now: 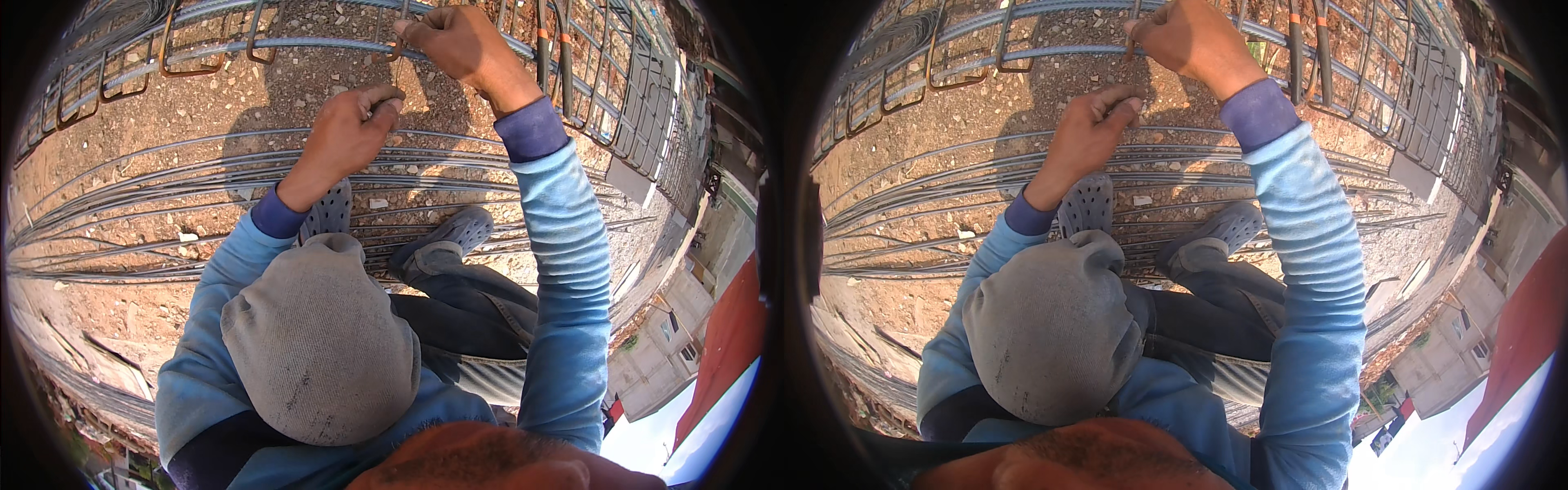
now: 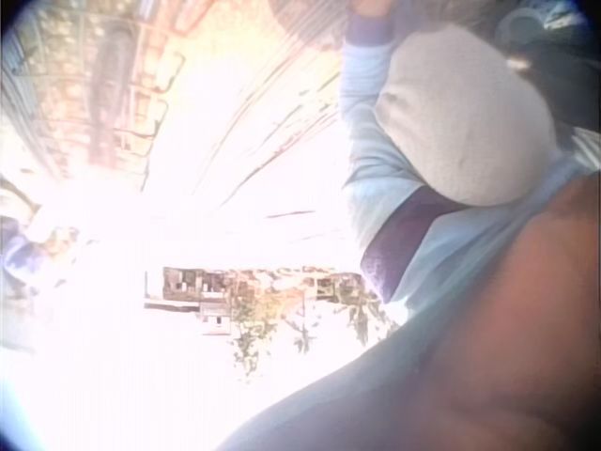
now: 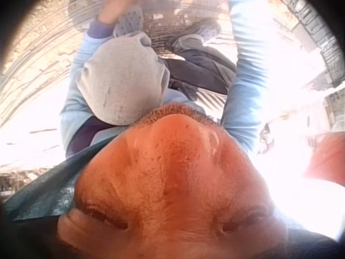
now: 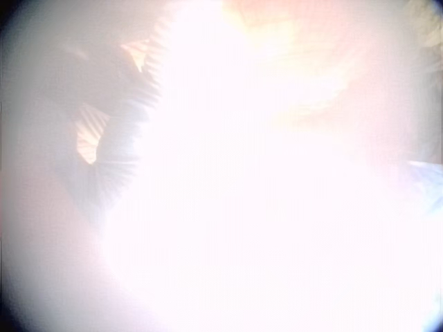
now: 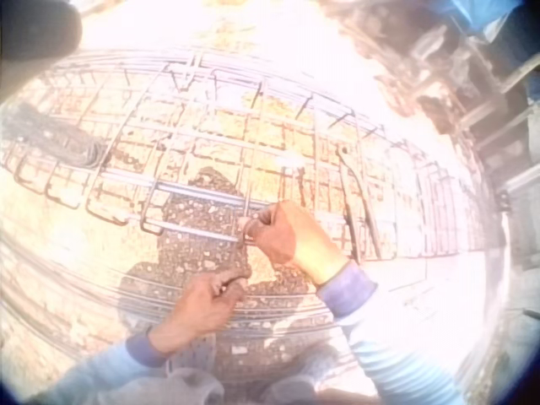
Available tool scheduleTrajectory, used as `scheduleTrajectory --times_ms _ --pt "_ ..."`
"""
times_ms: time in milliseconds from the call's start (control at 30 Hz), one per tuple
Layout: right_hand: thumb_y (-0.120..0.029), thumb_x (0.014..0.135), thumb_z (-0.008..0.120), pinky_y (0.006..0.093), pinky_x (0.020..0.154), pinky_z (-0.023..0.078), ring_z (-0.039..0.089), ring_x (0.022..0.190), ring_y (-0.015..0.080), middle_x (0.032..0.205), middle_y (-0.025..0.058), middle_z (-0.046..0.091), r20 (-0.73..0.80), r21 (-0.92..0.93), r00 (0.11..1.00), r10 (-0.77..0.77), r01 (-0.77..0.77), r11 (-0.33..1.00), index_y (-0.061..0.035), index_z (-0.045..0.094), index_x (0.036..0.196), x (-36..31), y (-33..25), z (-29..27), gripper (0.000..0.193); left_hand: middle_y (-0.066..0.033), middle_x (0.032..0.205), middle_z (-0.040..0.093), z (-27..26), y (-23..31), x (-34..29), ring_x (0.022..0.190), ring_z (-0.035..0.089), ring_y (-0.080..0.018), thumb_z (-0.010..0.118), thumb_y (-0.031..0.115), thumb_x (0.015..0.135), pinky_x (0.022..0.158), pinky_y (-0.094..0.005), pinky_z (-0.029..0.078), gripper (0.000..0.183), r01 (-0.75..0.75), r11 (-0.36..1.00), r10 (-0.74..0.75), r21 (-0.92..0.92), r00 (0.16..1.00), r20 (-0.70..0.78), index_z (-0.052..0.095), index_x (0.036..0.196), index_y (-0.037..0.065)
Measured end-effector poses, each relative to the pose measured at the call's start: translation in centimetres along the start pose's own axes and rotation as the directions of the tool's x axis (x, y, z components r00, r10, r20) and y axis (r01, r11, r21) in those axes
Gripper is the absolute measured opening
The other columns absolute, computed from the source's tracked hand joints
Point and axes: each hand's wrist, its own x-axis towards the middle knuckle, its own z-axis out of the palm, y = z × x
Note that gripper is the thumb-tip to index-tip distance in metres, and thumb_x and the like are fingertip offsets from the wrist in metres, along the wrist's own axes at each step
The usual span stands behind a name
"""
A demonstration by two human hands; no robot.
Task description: The person secures reinforcement bars by hand and using a tool to twist and cut wire ties.
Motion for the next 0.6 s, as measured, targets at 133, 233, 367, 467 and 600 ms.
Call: scheduleTrajectory --times_ms 133,233,367,467,600 --pt "-0.036 0.086 0.061 0.0386 0.059 0.047 0.063 0.062 0.0286 0.063 0.0173 0.062 -0.024 -0.097 0.993 -0.118 0.115 0.989 -0.0059 0.072 0.081 1.4 3.1 2.0 0.032 -0.0057 0.075 0.067 -1.7 2.5 0.5 0.069 0.060 -0.0114 0.056 0.021 0.091 0.064 -0.0282 0.047 0.029 0.080 0.993 -0.091 0.082 0.986 0.142 0.066 0.106 -0.001" --pt "-0.037 0.085 0.062 0.0382 0.055 0.045 0.057 0.054 0.0241 0.056 0.0153 0.057 -0.219 -0.202 0.927 -0.303 0.261 0.944 -0.0054 0.071 0.072 1.6 4.3 3.1 0.035 -0.0081 0.077 0.068 -4.1 4.8 1.6 0.069 0.063 -0.0145 0.057 0.021 0.090 0.063 -0.0299 0.048 0.027 0.009 0.969 -0.061 0.248 0.978 0.201 0.067 0.104 -0.001" --pt "-0.036 0.085 0.062 0.0383 0.055 0.044 0.053 0.050 0.0241 0.054 0.0142 0.056 -0.220 -0.237 0.942 -0.255 0.203 0.950 -0.0054 0.071 0.075 0.9 3.0 3.2 0.034 -0.0105 0.085 0.069 -6.7 4.8 3.2 0.074 0.066 -0.0276 0.060 0.020 0.087 0.065 -0.0370 0.052 0.021 -0.447 0.502 0.476 0.740 0.858 0.195 0.069 0.101 0.007" --pt "-0.037 0.085 0.062 0.0384 0.054 0.043 0.053 0.049 0.0248 0.053 0.0134 0.054 -0.263 -0.231 0.921 -0.287 0.229 0.946 -0.0050 0.071 0.074 0.8 3.4 3.7 0.035 -0.0094 0.094 0.069 -7.1 4.8 5.8 0.079 0.064 -0.0336 0.060 0.020 0.086 0.068 -0.0409 0.052 0.019 -0.491 0.390 0.534 0.779 0.810 0.243 0.070 0.101 0.012" --pt "-0.036 0.086 0.062 0.0382 0.053 0.042 0.053 0.049 0.0244 0.052 0.0137 0.054 -0.297 -0.235 0.912 -0.284 0.219 0.947 -0.0038 0.069 0.072 0.2 3.8 4.2 0.035 -0.0097 0.097 0.068 -6.8 4.9 7.1 0.081 0.064 -0.0331 0.061 0.019 0.087 0.069 -0.0404 0.052 0.018 -0.528 0.398 0.547 0.750 0.793 0.268 0.068 0.101 0.012"
